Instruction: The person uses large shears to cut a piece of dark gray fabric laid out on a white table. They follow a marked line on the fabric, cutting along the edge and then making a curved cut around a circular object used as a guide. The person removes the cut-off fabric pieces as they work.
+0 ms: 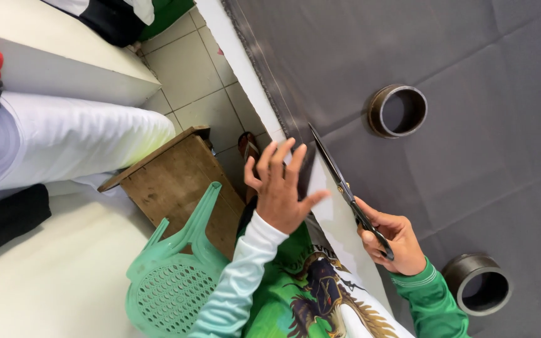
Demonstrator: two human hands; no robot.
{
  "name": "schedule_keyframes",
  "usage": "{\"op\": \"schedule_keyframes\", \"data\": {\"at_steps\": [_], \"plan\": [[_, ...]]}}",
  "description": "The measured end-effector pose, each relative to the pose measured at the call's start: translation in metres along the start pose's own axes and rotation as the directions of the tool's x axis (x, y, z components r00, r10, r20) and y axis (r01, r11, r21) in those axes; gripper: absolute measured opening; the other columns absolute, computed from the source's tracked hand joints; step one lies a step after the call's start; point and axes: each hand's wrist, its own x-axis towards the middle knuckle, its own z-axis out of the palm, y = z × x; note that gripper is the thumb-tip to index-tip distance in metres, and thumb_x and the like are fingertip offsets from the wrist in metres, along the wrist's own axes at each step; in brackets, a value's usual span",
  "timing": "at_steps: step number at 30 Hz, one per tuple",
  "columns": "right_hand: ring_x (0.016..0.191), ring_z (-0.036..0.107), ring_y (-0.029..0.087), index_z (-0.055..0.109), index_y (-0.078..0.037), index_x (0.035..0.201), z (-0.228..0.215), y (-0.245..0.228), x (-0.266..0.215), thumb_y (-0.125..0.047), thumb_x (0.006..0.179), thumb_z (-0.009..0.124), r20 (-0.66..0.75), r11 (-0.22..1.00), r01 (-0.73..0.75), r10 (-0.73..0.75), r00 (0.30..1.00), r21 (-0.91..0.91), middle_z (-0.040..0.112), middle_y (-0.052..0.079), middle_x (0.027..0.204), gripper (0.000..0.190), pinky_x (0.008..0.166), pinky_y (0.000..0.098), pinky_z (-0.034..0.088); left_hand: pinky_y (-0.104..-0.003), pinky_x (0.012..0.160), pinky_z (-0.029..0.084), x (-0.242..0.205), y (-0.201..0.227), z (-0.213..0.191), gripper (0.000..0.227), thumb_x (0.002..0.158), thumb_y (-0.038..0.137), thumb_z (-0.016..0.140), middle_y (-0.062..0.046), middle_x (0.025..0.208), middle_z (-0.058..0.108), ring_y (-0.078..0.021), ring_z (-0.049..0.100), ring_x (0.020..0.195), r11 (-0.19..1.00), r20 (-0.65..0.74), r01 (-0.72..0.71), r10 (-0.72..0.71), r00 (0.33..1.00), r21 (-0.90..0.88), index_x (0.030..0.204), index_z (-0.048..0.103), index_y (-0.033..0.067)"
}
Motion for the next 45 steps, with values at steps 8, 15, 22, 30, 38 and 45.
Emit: {"op": "schedule_keyframes", "data": {"at_steps": [8, 15, 22, 30, 38, 45], "plan": [[0.044, 0.056, 0.008, 0.052, 0.006, 0.145, -0.001, 0.001, 0.0, 0.005, 0.085, 0.071, 0.008, 1.0, 0.001, -0.002, 1.0, 0.019, 0.061, 0.016, 0.066, 0.063, 0.022, 0.0142, 0.04, -0.068, 0.115, -0.007, 0.076, -0.04, -0.036, 0.099, 0.094, 0.06, 0.073, -0.007, 0.176, 0.005, -0.0408, -0.008, 0.16, 1.0, 0.077, 0.009, -0.009, 0.997, 0.002, 0.167, 0.021, 0.0179], [0.045, 0.028, 0.008, 0.048, -0.005, 0.152, 0.003, -0.013, -0.003, 0.001, 0.084, 0.069, -0.089, 0.974, -0.218, 0.212, 0.973, -0.067, 0.042, 0.002, 0.064, 0.071, 0.031, 0.0195, 0.023, -0.077, 0.121, 0.002, 0.082, -0.053, -0.041, 0.118, 0.088, 0.083, 0.067, 0.003, 0.177, -0.006, -0.0394, -0.009, 0.163, 0.989, 0.302, 0.077, -0.111, 0.947, 0.124, 0.167, -0.004, 0.0311], [0.048, 0.04, 0.009, 0.047, 0.0, 0.152, 0.006, -0.015, 0.002, -0.02, 0.083, 0.08, -0.071, 0.987, -0.159, 0.157, 0.985, -0.014, 0.051, 0.009, 0.07, 0.079, 0.033, 0.0187, 0.025, -0.076, 0.122, 0.003, 0.083, -0.053, -0.037, 0.12, 0.087, 0.081, 0.068, 0.002, 0.177, -0.006, -0.0394, -0.006, 0.164, 0.992, 0.303, 0.099, -0.118, 0.946, 0.075, 0.168, -0.003, 0.0296], [0.048, 0.041, 0.008, 0.045, 0.001, 0.152, 0.013, -0.016, 0.026, -0.017, 0.084, 0.078, -0.072, 0.988, -0.154, 0.152, 0.986, -0.029, 0.052, 0.01, 0.072, 0.078, 0.034, 0.0167, 0.027, -0.071, 0.125, 0.005, 0.082, -0.058, -0.033, 0.118, 0.086, 0.079, 0.068, 0.001, 0.177, -0.004, -0.0409, -0.003, 0.165, 0.993, 0.283, 0.117, -0.103, 0.953, -0.03, 0.168, -0.001, 0.0295], [0.05, 0.026, 0.007, 0.043, -0.004, 0.155, 0.013, -0.012, 0.032, -0.007, 0.088, 0.07, -0.034, 0.984, -0.173, 0.172, 0.985, -0.048, 0.037, 0.002, 0.067, 0.072, 0.036, 0.0195, 0.022, -0.067, 0.123, 0.017, 0.081, -0.063, -0.031, 0.12, 0.084, 0.079, 0.07, -0.001, 0.177, 0.002, -0.0459, 0.009, 0.164, 0.994, 0.248, 0.098, -0.083, 0.965, -0.049, 0.169, 0.003, 0.0263], [0.048, 0.028, 0.008, 0.043, -0.001, 0.154, 0.021, -0.016, 0.033, -0.011, 0.086, 0.074, -0.064, 0.985, -0.157, 0.153, 0.986, -0.07, 0.041, 0.002, 0.067, 0.075, 0.036, 0.0214, 0.021, -0.067, 0.125, 0.016, 0.081, -0.063, -0.033, 0.121, 0.083, 0.079, 0.071, -0.001, 0.177, 0.004, -0.0454, 0.003, 0.164, 0.996, 0.225, 0.083, -0.071, 0.972, -0.045, 0.169, 0.005, 0.0256]]}}
